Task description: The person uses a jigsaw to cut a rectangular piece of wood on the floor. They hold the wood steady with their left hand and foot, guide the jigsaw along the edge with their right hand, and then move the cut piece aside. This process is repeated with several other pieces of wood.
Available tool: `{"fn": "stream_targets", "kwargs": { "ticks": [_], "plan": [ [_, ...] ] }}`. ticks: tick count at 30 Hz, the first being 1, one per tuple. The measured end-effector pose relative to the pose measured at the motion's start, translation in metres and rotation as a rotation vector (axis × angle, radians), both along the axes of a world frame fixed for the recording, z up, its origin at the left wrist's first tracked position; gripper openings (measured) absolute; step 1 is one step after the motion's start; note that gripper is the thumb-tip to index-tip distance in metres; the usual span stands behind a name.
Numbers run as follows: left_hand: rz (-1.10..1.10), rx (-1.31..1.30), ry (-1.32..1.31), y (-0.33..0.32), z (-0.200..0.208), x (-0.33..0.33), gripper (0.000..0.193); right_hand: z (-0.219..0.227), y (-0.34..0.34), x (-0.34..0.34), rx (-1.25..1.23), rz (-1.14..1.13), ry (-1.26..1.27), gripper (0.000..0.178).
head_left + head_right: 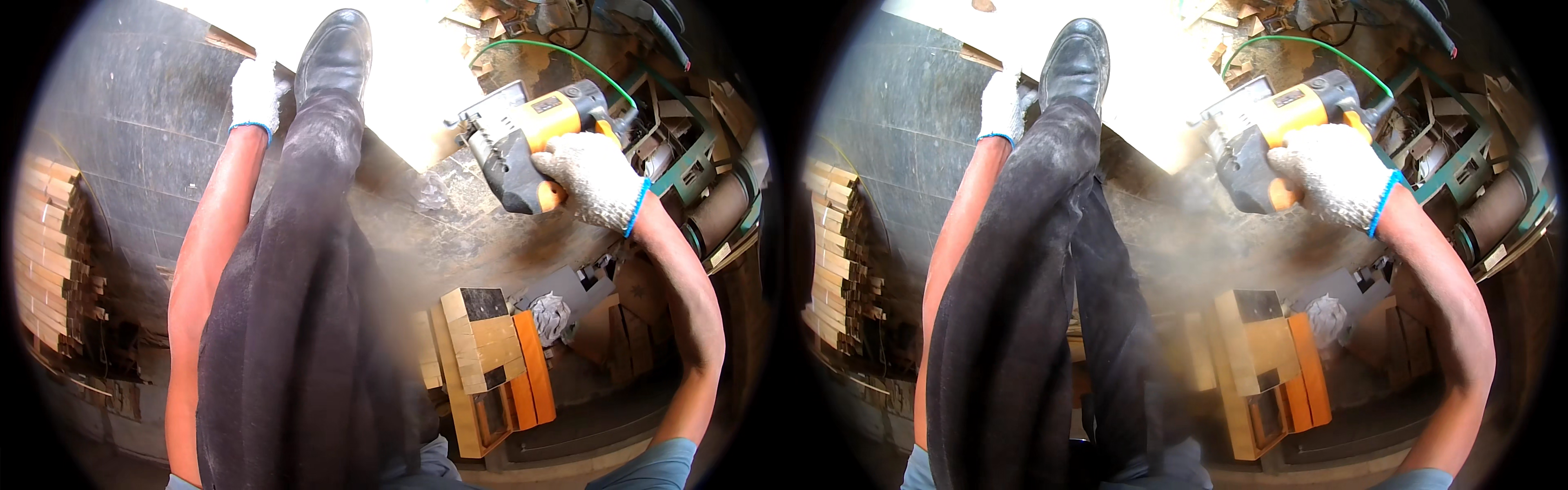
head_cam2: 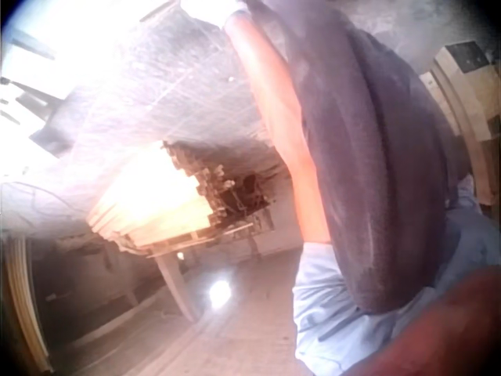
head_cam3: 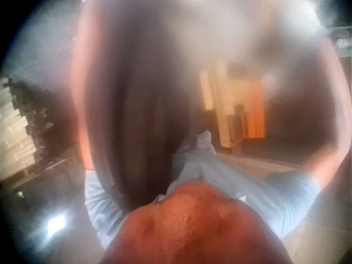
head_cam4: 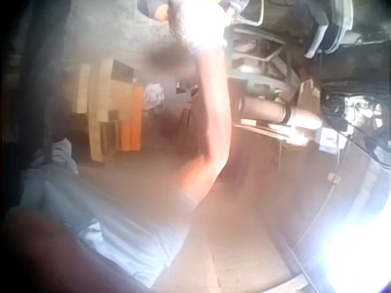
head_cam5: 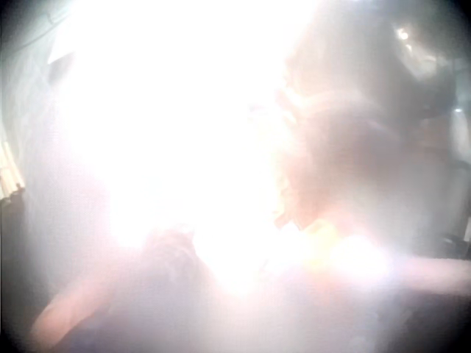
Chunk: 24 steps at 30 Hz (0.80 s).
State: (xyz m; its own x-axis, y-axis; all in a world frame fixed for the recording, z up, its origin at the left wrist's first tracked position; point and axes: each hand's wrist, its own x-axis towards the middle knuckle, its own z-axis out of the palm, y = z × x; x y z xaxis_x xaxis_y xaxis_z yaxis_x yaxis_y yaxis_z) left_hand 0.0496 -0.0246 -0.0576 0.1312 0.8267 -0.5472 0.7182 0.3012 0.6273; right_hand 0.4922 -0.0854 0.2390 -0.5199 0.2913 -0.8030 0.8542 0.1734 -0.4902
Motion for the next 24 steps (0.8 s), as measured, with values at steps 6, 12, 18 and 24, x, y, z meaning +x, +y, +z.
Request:
{"fn": "stream_targets", "kwargs": {
  "ticks": [6,12,18,24],
  "plan": [
    [0.119,-0.066,-0.12,0.004,0.019,0.007,0.034,-0.044,-0.017,-0.042,-0.02,0.097,0.041,0.008],
    [0.556,-0.349,-0.305,0.012,0.049,0.025,0.036,-0.041,-0.044,-0.05,-0.124,-0.024,-0.092,0.029],
    [0.489,-0.304,-0.274,0.012,0.043,0.022,0.035,-0.042,-0.064,-0.047,-0.077,-0.146,-0.074,0.035],
    [0.323,-0.276,-0.129,0.014,0.033,0.018,0.038,-0.047,-0.063,-0.045,-0.083,-0.135,-0.111,0.03]
  ]
}}
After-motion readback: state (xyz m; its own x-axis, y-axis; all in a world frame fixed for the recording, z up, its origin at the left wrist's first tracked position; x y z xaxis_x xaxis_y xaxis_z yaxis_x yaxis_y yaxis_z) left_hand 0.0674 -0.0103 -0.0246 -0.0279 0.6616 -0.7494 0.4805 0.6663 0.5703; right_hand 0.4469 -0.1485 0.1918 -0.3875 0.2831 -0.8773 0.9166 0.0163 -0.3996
